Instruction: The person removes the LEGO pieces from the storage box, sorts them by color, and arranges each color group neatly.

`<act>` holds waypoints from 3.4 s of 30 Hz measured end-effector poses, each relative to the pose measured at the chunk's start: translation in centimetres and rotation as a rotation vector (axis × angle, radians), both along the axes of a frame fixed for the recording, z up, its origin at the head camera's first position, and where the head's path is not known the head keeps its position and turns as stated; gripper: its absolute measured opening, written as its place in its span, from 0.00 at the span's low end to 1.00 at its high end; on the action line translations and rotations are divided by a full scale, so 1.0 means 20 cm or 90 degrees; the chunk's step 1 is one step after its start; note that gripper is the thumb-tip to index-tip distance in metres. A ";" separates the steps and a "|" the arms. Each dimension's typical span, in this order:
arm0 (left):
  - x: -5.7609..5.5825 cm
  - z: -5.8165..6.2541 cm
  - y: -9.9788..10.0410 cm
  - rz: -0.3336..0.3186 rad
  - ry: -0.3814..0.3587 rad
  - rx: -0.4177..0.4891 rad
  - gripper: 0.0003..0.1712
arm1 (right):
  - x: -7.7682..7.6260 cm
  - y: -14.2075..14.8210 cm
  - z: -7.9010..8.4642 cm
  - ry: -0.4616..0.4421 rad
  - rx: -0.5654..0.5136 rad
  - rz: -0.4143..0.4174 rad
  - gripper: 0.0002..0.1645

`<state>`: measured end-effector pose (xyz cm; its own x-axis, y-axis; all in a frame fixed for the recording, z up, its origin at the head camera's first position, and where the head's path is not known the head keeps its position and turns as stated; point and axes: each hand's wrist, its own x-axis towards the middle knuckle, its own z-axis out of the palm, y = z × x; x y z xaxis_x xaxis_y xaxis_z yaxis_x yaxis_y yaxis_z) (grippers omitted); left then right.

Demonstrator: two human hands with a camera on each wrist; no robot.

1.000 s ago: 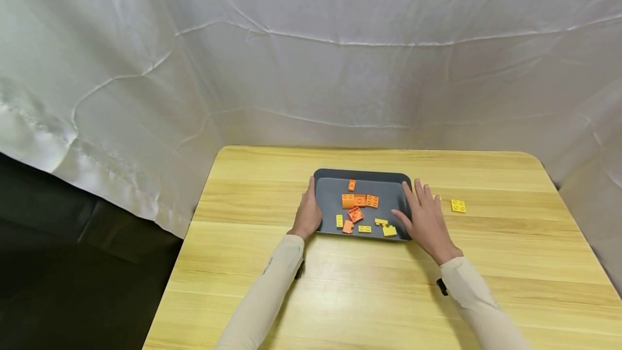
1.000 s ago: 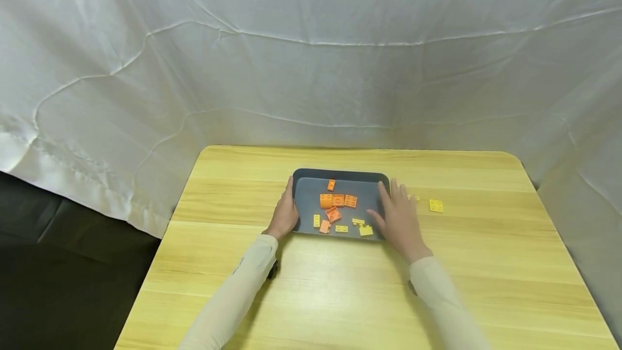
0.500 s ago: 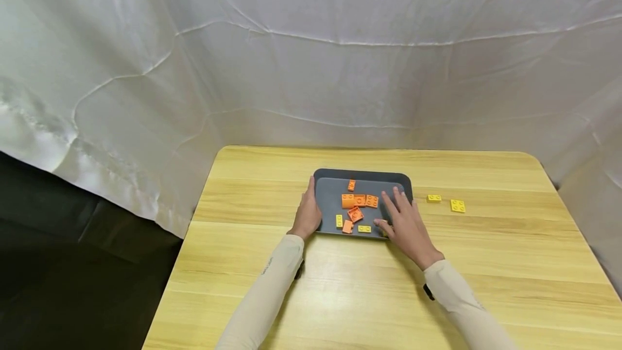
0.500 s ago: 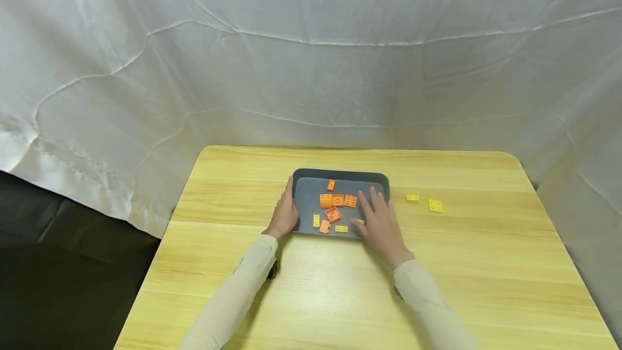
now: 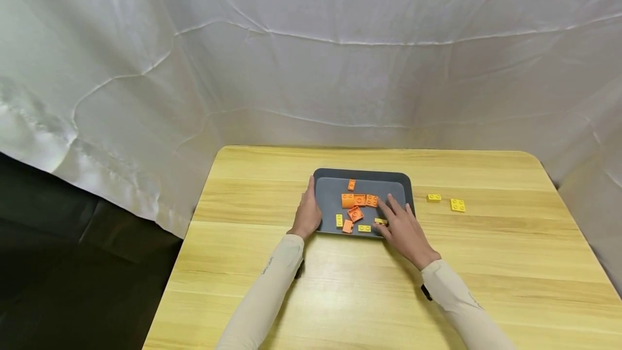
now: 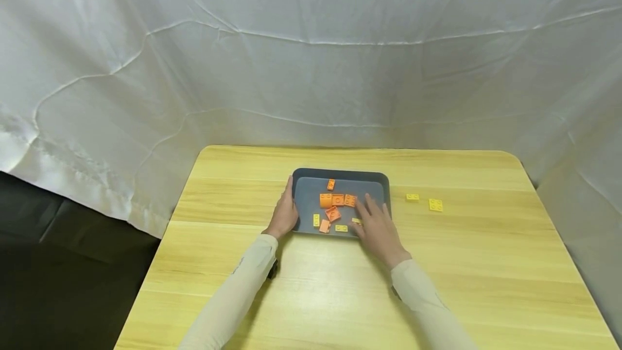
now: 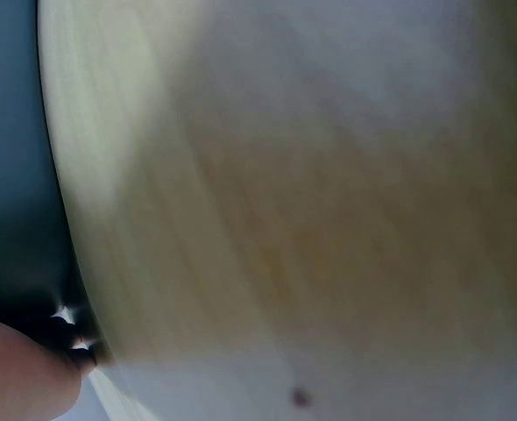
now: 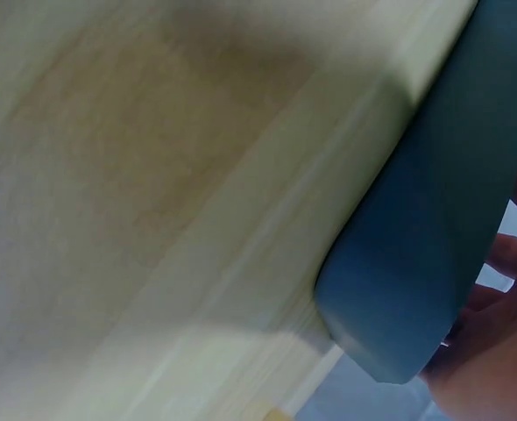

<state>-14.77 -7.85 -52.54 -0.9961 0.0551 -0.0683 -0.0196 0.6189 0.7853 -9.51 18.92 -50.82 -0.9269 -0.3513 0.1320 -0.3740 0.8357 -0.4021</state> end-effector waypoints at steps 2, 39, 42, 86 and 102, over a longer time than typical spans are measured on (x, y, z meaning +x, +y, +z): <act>0.00 0.00 0.00 -0.003 0.006 -0.003 0.41 | 0.00 0.00 0.00 -0.002 0.003 0.003 0.40; -0.01 -0.01 0.00 -0.016 0.014 -0.009 0.39 | -0.06 -0.05 -0.01 0.028 -0.016 0.023 0.12; -0.01 -0.01 -0.01 -0.016 0.014 -0.007 0.40 | -0.06 -0.05 -0.02 0.028 -0.019 0.021 0.10; -0.01 -0.01 0.00 -0.012 0.018 0.001 0.40 | -0.06 -0.02 -0.01 0.054 -0.182 -0.033 0.08; -0.01 0.00 -0.01 -0.011 0.007 0.002 0.41 | -0.08 0.01 0.05 -0.055 -0.230 -0.148 0.21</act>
